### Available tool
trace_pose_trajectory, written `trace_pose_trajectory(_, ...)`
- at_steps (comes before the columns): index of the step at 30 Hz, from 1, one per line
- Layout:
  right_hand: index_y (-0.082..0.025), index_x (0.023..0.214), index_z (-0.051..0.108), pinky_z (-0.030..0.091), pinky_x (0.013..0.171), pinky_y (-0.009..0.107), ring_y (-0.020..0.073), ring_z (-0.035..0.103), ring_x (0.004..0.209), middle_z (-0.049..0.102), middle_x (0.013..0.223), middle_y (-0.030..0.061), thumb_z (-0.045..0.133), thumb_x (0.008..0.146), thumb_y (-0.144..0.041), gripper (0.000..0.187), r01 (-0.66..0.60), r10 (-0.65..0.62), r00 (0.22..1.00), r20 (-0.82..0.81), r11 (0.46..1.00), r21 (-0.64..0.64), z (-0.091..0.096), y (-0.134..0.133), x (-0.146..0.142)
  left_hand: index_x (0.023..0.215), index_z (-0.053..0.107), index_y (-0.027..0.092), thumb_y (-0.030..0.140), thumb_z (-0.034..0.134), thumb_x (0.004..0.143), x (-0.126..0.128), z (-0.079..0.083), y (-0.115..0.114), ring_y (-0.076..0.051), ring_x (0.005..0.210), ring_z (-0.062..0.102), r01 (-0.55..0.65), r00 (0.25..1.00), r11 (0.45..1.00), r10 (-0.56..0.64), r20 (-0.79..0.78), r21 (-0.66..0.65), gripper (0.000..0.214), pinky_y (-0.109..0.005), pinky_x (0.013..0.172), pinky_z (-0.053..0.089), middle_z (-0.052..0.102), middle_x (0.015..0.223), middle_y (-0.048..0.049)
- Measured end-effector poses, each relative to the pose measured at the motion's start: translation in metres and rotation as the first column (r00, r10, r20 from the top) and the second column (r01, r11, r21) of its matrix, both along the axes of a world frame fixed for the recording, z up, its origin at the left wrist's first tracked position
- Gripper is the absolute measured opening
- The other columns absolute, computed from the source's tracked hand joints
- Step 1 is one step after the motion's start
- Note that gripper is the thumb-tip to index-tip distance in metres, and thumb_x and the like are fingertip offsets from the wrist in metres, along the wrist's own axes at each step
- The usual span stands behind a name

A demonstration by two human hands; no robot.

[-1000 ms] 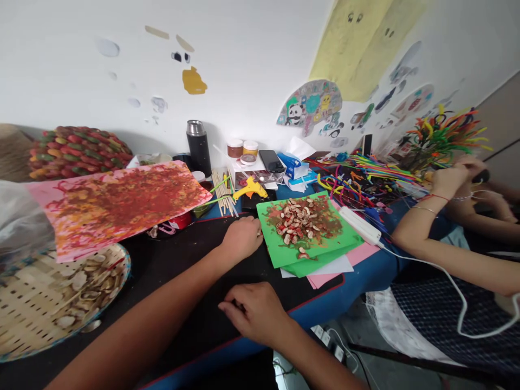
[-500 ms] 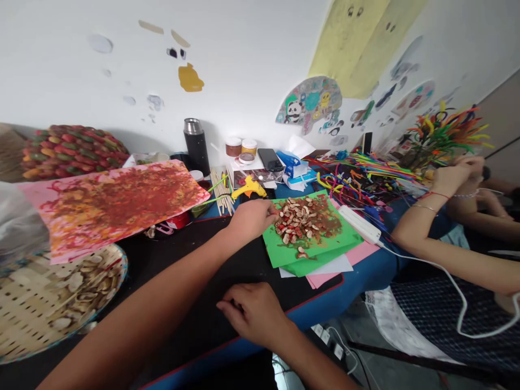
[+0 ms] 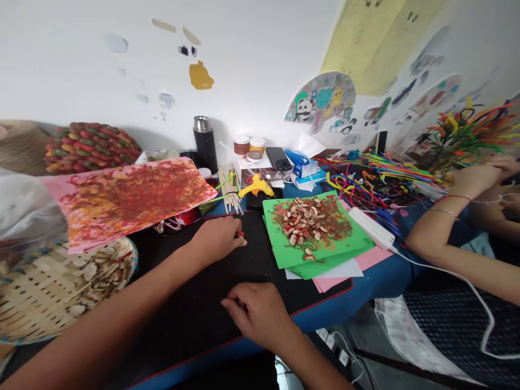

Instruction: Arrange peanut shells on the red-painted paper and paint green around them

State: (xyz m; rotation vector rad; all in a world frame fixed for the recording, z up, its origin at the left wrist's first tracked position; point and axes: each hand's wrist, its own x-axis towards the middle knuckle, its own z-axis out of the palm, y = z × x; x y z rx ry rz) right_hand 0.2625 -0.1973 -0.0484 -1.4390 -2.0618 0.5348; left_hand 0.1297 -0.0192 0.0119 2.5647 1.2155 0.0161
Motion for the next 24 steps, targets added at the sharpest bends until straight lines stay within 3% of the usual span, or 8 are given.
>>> trace_pose_trajectory(4, -0.022, 0.091, 0.074, 0.044, 0.064, 0.027, 0.0182, 0.076, 0.069, 0.081, 0.078, 0.0021, 0.059, 0.113, -0.039, 0.032, 0.004, -0.004, 1.000, -0.020, 1.000, 0.023, -0.001, 0.000, 0.000, 0.109, 0.070, 0.020, 0.026, 0.072, 0.096, 0.000, -0.014, -0.010, -0.030, 0.094, 0.078, 0.004, 1.000, 0.999, -0.004, 0.000, -0.038, 0.014, -0.035, 0.079, 0.053, 0.081, 0.102, -0.0103)
trace_pose_trajectory(7, -0.022, 0.089, 0.074, 0.043, 0.062, 0.027, 0.0179, 0.073, 0.064, 0.078, 0.074, 0.0025, 0.054, 0.115, -0.041, 0.038, 0.018, -0.015, 0.999, -0.052, 0.998, 0.060, -0.003, 0.000, 0.000, 0.113, 0.070, 0.020, 0.021, 0.065, 0.099, 0.006, -0.014, -0.012, -0.029, 0.098, 0.079, 0.019, 0.999, 0.999, -0.018, 0.034, -0.047, 0.015, -0.035, 0.081, 0.054, 0.082, 0.103, -0.0106)
trace_pose_trajectory(14, -0.023, 0.086, 0.072, 0.040, 0.058, 0.029, 0.0181, 0.069, 0.056, 0.074, 0.069, 0.0023, 0.049, 0.116, -0.040, 0.042, 0.013, -0.008, 0.998, -0.059, 0.995, 0.098, -0.006, 0.000, 0.001, 0.119, 0.074, 0.022, 0.023, 0.061, 0.101, 0.049, 0.012, -0.008, -0.027, 0.101, 0.080, 0.105, 0.977, 0.993, -0.094, 0.189, -0.052, 0.022, -0.034, 0.085, 0.058, 0.084, 0.107, -0.0084)
trace_pose_trajectory(16, -0.023, 0.084, 0.071, 0.040, 0.058, 0.029, 0.0182, 0.069, 0.057, 0.073, 0.068, 0.0019, 0.049, 0.116, -0.039, 0.041, 0.016, -0.010, 0.998, -0.058, 0.995, 0.103, -0.006, 0.000, 0.001, 0.135, 0.071, 0.023, 0.022, 0.057, 0.104, 0.063, 0.021, -0.010, -0.026, 0.104, 0.080, 0.141, 0.965, 0.989, -0.129, 0.229, -0.035, 0.034, -0.033, 0.088, 0.059, 0.084, 0.115, -0.0087)
trace_pose_trajectory(18, -0.023, 0.085, 0.070, 0.040, 0.059, 0.029, 0.0181, 0.068, 0.057, 0.072, 0.068, 0.0017, 0.049, 0.116, -0.038, 0.041, 0.017, -0.009, 0.998, -0.068, 0.993, 0.113, -0.005, 0.000, 0.001, 0.156, 0.058, 0.023, 0.019, 0.057, 0.103, 0.066, 0.027, -0.016, -0.027, 0.112, 0.079, 0.148, 0.958, 0.989, -0.142, 0.251, -0.004, 0.053, -0.035, 0.094, 0.059, 0.082, 0.127, -0.0110)
trace_pose_trajectory(20, -0.022, 0.086, 0.070, 0.039, 0.059, 0.029, 0.0178, 0.068, 0.056, 0.072, 0.068, 0.0016, 0.049, 0.116, -0.038, 0.040, 0.017, -0.008, 0.997, -0.074, 0.992, 0.122, -0.005, 0.000, 0.001, 0.155, 0.059, 0.021, 0.019, 0.059, 0.102, 0.054, 0.030, -0.022, -0.028, 0.120, 0.076, 0.141, 0.956, 0.989, -0.145, 0.254, 0.034, 0.053, -0.037, 0.100, 0.058, 0.079, 0.135, -0.0123)
trace_pose_trajectory(22, -0.022, 0.085, 0.070, 0.038, 0.059, 0.030, 0.0177, 0.068, 0.056, 0.071, 0.067, 0.0014, 0.048, 0.116, -0.038, 0.041, 0.015, -0.007, 0.998, -0.065, 0.991, 0.130, -0.005, 0.000, 0.001, 0.128, 0.075, 0.021, 0.019, 0.057, 0.104, 0.028, 0.030, -0.024, -0.027, 0.118, 0.075, 0.116, 0.962, 0.991, -0.129, 0.243, 0.065, 0.031, -0.037, 0.104, 0.056, 0.081, 0.125, -0.0098)
trace_pose_trajectory(24, -0.022, 0.084, 0.070, 0.038, 0.059, 0.030, 0.0176, 0.067, 0.056, 0.071, 0.066, 0.0011, 0.048, 0.116, -0.039, 0.042, 0.010, -0.002, 0.999, -0.054, 0.991, 0.131, -0.005, -0.001, 0.001, 0.110, 0.079, 0.022, 0.017, 0.052, 0.104, -0.007, 0.029, -0.021, -0.028, 0.114, 0.074, 0.039, 0.972, 0.994, -0.061, 0.228, 0.098, 0.028, -0.039, 0.105, 0.055, 0.082, 0.115, -0.0091)
